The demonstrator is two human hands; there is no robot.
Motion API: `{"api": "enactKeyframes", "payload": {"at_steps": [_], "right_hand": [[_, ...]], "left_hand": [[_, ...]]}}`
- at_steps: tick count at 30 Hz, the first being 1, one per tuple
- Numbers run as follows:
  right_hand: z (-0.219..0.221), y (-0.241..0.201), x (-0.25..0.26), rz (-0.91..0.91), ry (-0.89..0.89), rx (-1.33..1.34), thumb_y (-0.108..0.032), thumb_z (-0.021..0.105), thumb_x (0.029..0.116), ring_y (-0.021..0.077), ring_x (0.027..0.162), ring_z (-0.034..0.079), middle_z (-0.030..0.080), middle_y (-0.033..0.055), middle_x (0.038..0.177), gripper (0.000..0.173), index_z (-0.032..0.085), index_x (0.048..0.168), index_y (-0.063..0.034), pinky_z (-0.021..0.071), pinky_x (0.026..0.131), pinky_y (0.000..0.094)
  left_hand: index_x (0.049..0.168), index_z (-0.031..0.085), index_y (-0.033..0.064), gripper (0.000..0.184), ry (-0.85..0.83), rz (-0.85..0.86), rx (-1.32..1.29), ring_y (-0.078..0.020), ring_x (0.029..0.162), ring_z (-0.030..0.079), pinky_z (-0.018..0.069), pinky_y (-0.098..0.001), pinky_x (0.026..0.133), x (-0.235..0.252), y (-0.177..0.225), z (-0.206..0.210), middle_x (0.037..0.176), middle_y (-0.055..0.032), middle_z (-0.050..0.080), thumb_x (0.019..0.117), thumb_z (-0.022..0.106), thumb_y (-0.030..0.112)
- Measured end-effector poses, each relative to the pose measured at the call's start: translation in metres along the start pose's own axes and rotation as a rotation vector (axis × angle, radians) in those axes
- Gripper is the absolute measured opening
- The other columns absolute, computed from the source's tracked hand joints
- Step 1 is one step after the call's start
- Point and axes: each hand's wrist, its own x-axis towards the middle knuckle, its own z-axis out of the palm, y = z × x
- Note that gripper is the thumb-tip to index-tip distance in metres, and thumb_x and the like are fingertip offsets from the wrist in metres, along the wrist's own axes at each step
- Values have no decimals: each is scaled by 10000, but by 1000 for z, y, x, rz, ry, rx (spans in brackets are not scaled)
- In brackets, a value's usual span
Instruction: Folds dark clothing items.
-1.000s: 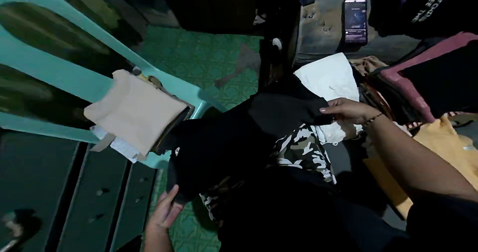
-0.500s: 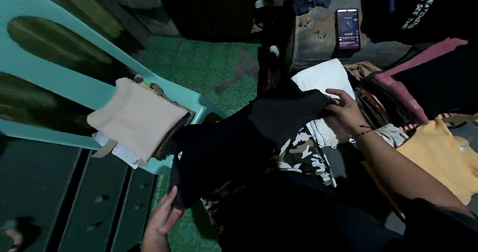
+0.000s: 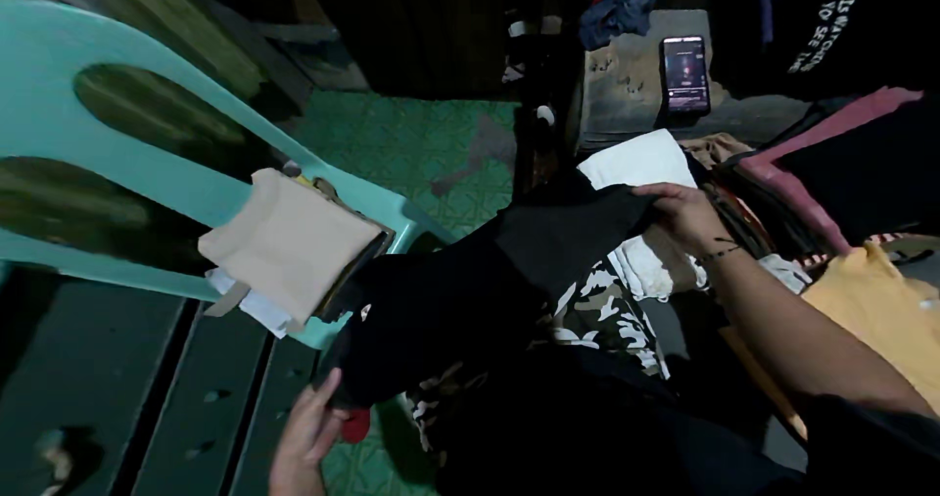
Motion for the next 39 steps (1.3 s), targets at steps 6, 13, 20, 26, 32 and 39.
{"api": "enactKeyframes", "payload": {"at_steps": [6,13,20,26,32,39], "right_hand": [[0,-70,43,-76,-14,256,-156,421,990,159,983,668,705,62,1119,350,654,1228,-49,559,879,384],[0,-192,85,-174,7,198,-114,599,999,142,1018,686,693,35,1137,280,629,1270,-54,588,911,357],[-66,-180,21,-233,-201,-18,-144,558,1010,30,961,679,681,-111,1068,222,643,1198,-225,602,867,278],[-73,-24,-68,153,-133,-282,-58,577,1010,22,684,584,682,-31,941,261,652,1252,-122,523,607,223],[-82,21,-77,205,-104,-196,-12,550,1010,34,748,648,702,-21,978,326,637,1301,-130,572,670,228],[-79,11,-78,216,-117,-269,9,571,997,25,732,641,698,-17,935,312,645,1278,-104,566,671,218]], "left_hand": [[1195,595,165,311,48,204,-37,-84,938,707,618,-311,816,8,93,10,1026,31,724,1101,350,333],[1217,590,250,246,172,357,-78,-93,1072,663,576,-359,926,-3,199,4,1131,69,680,1050,481,393],[1078,631,251,145,125,238,-43,-18,878,704,619,-235,729,-71,155,-2,973,98,722,950,623,320],[1084,662,174,261,28,-119,129,-60,823,722,625,-257,729,-71,9,-32,936,52,751,861,740,286],[1119,705,188,496,-106,-93,70,-109,904,735,627,-301,801,-61,-28,-57,1022,0,762,732,895,433],[1102,671,174,258,-83,-112,228,-17,793,711,598,-190,693,-57,-19,-55,955,65,757,857,721,235]]}}
